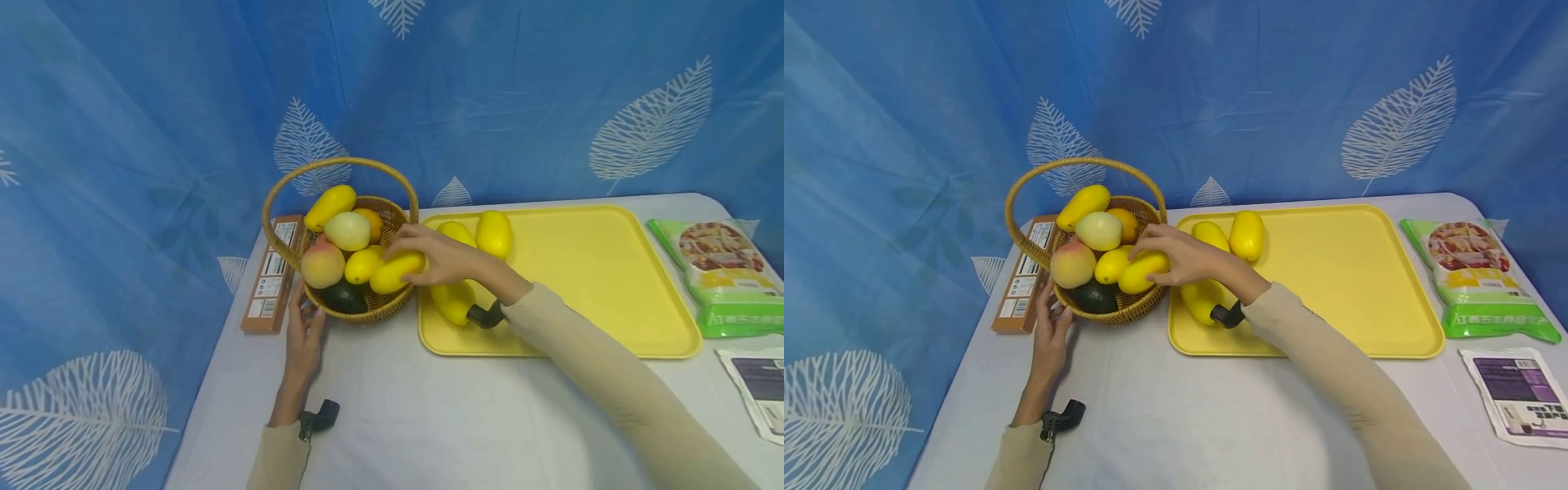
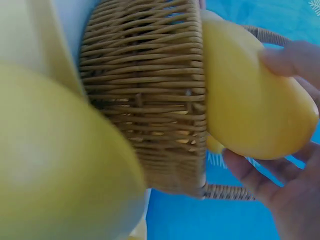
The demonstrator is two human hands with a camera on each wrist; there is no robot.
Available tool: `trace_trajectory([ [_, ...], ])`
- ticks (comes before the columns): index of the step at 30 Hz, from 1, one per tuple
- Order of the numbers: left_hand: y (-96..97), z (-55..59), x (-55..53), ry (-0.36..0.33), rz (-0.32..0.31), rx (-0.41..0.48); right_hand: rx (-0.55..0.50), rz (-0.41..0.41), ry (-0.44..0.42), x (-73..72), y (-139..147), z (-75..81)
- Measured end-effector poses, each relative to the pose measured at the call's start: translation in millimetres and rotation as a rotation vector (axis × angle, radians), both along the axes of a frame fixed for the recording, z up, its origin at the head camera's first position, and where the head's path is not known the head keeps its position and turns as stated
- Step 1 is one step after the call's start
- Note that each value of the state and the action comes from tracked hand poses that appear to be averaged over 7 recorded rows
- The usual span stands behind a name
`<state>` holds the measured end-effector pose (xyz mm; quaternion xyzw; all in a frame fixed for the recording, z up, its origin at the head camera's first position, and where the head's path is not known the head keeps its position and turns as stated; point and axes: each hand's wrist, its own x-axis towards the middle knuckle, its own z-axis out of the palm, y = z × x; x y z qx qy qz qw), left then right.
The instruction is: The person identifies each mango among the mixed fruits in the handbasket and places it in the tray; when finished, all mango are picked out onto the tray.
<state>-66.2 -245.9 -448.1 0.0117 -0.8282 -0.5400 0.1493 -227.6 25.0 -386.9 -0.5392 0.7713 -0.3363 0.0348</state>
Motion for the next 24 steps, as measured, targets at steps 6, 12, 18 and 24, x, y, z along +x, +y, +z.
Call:
trace_trajectory([
  [6,1.3,1.3,0.5,-0.009,0.003,0.008,-0.107,-0.089,0.073,1.1,16.1,-6.0],
  [12,1.6,1.1,1.2,-0.022,0.011,0.012,-0.015,-0.045,0.082,2.9,24.3,-3.8],
  [18,1.5,0.5,0.9,-0.019,0.009,0.021,0.125,0.017,-0.046,6.1,26.6,1.3],
  [24,2.3,2.1,0.7,-0.021,0.011,0.006,0.163,0.046,-0.174,7.4,29.1,3.9],
])
